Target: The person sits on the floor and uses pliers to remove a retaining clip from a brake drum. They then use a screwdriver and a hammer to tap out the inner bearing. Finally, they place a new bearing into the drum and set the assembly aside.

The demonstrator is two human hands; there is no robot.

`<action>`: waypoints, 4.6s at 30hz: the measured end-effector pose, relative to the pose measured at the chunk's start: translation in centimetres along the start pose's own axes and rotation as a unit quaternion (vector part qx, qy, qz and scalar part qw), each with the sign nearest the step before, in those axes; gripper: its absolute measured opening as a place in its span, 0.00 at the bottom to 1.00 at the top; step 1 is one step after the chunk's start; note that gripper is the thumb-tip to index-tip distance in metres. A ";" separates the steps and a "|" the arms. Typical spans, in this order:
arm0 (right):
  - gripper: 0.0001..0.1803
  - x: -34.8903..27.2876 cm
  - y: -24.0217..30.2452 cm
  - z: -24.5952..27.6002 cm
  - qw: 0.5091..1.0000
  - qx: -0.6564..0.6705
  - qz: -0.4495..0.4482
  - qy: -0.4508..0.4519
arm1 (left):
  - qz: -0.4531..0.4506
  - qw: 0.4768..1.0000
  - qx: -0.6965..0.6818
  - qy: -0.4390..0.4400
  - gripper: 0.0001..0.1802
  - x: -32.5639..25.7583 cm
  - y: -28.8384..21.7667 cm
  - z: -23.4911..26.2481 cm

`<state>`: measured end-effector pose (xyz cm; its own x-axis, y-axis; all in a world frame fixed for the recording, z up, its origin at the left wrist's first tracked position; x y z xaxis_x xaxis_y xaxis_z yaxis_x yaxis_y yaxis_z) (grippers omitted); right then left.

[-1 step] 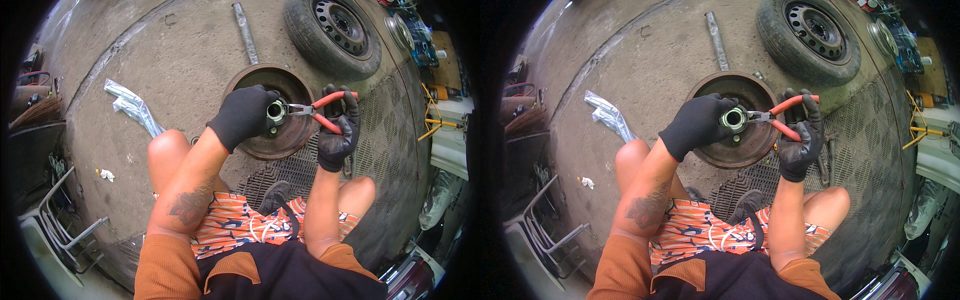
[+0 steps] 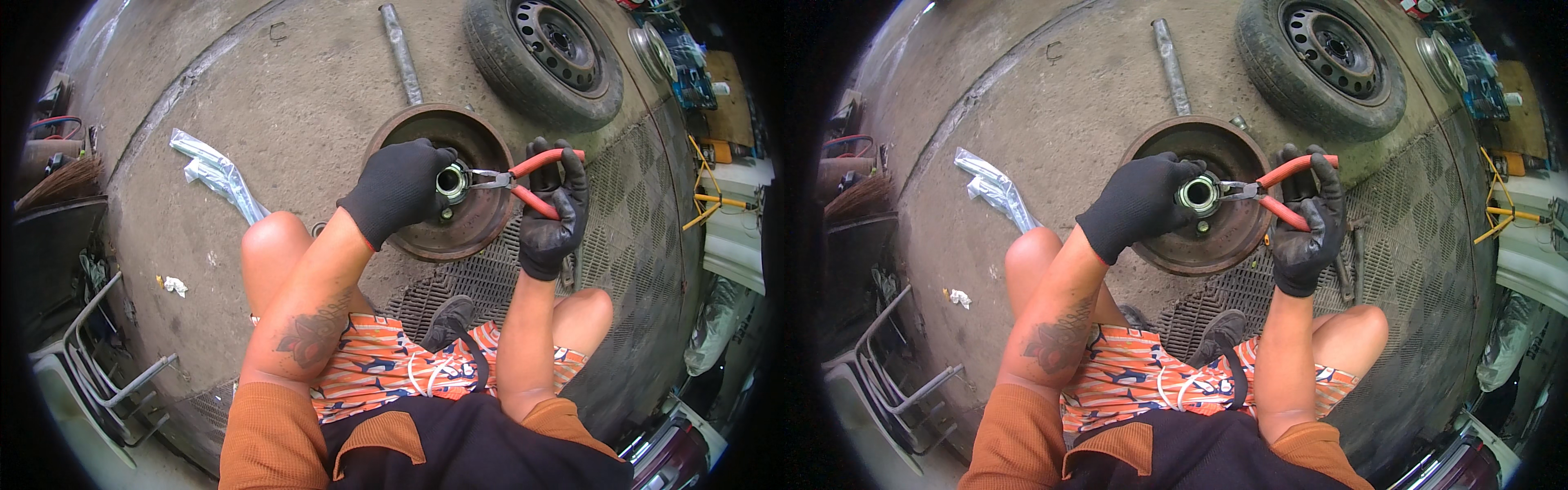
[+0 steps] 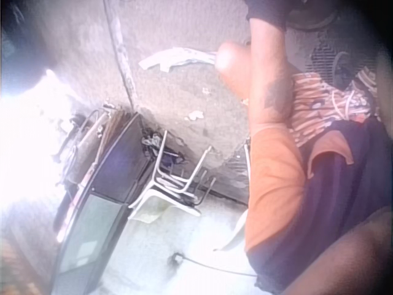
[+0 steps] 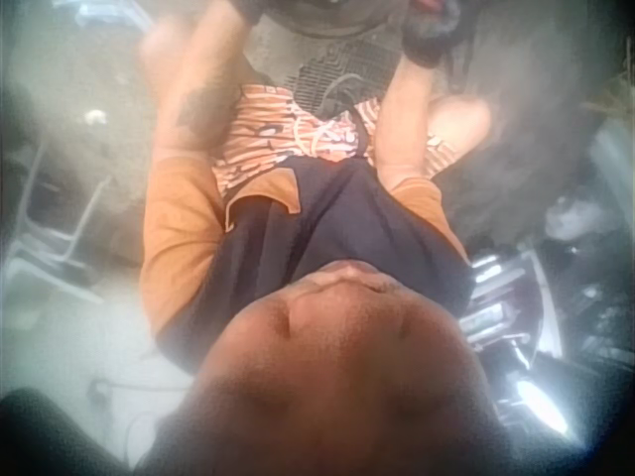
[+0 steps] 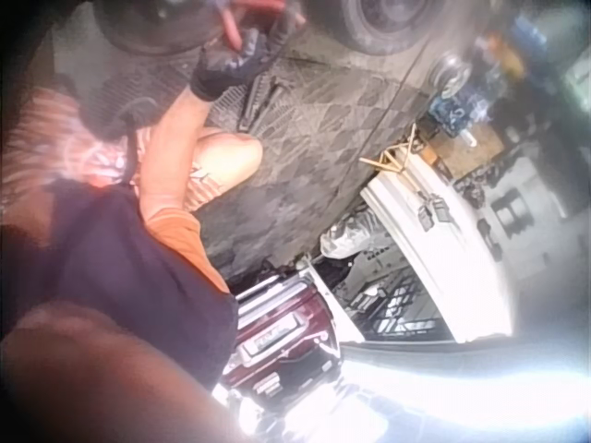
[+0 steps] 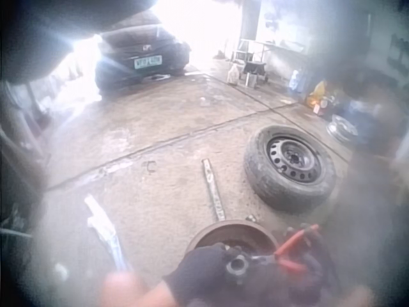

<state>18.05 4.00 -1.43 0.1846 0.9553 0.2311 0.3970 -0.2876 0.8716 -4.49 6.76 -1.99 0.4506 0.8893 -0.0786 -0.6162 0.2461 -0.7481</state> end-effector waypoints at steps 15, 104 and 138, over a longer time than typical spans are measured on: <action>0.35 0.4 0.5 0.2 0.996 -0.084 0.002 0.032 | 0.001 1.000 -0.014 0.011 0.27 0.1 -0.1 0.2; 0.24 9.0 9.3 -8.0 0.303 -0.690 0.244 0.610 | 0.112 0.928 -0.209 -0.287 0.23 4.6 -2.0 -4.6; 0.12 8.3 8.8 -6.5 0.341 -0.656 0.303 0.602 | 0.244 0.822 -0.345 -0.382 0.29 4.7 -2.8 -4.8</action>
<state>17.26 9.87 10.93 -0.9404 0.3113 -0.1369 -0.2750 -0.9330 -0.2322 2.44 8.44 -3.42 -0.4405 0.8648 -0.2411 0.0289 -0.2547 -0.9666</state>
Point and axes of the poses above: each hand's wrist, its own x-axis towards the middle knuckle, its own z-axis out of the back of the hand, y = z × x, the point moved 2 cm from there along x, towards the middle knuckle, and after that the axes turned 9 degrees about -x, right-handed, at the moved point
